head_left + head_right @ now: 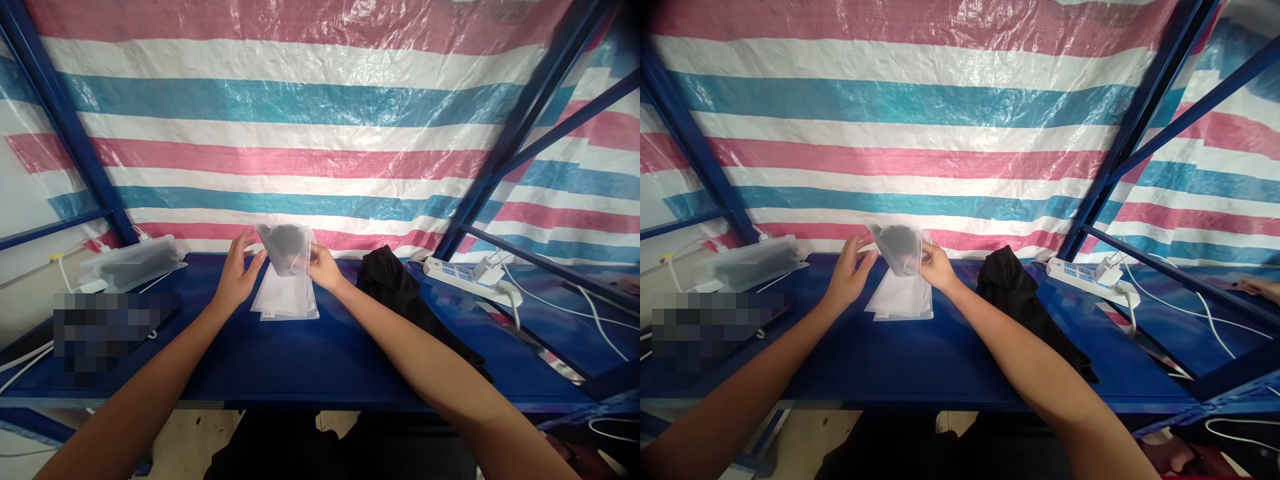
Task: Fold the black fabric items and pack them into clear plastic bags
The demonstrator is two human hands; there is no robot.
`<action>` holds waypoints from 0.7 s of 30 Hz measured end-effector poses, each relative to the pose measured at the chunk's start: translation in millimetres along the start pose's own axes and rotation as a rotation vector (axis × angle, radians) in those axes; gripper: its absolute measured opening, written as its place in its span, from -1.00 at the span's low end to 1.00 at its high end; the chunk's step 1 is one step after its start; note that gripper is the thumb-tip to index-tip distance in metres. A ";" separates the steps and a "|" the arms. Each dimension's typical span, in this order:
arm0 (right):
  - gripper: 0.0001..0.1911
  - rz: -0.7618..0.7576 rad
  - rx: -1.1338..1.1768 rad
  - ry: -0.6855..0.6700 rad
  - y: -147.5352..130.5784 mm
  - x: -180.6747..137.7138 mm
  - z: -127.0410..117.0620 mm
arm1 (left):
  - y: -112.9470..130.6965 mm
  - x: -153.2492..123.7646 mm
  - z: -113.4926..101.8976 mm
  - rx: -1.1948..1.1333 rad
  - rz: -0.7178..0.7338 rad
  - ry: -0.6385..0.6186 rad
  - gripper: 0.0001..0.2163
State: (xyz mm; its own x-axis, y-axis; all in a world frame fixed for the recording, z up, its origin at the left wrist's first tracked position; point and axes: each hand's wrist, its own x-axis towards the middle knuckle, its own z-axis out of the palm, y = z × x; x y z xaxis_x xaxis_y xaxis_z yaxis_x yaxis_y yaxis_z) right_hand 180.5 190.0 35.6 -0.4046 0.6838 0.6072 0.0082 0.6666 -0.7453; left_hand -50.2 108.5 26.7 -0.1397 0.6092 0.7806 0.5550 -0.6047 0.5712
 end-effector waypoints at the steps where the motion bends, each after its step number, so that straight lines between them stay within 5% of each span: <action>1: -0.72 0.062 0.125 -0.015 0.6 -0.7 2.5 | -5.7 -0.7 1.8 -0.072 -0.087 -0.027 -0.40; 5: -0.64 0.298 0.420 -0.020 1.7 -4.5 11.7 | -22.9 -3.1 7.3 -0.208 -0.365 -0.125 -0.51; 8: -0.61 0.373 0.510 -0.013 0.0 -4.1 10.9 | -27.4 -1.9 8.9 -0.229 -0.455 -0.043 -0.54; 21: -0.69 0.421 0.672 0.203 -4.6 9.4 6.1 | -8.8 2.3 21.7 -0.339 -0.485 0.204 -0.61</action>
State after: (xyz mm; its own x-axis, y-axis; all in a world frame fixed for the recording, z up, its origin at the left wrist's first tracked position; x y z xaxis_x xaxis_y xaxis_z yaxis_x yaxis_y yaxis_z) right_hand 171.1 191.6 43.0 -0.3155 0.9206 0.2300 -0.4534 0.0667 -0.8888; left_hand -37.6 126.4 17.9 -0.4829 0.7652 0.4258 0.1030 -0.4332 0.8954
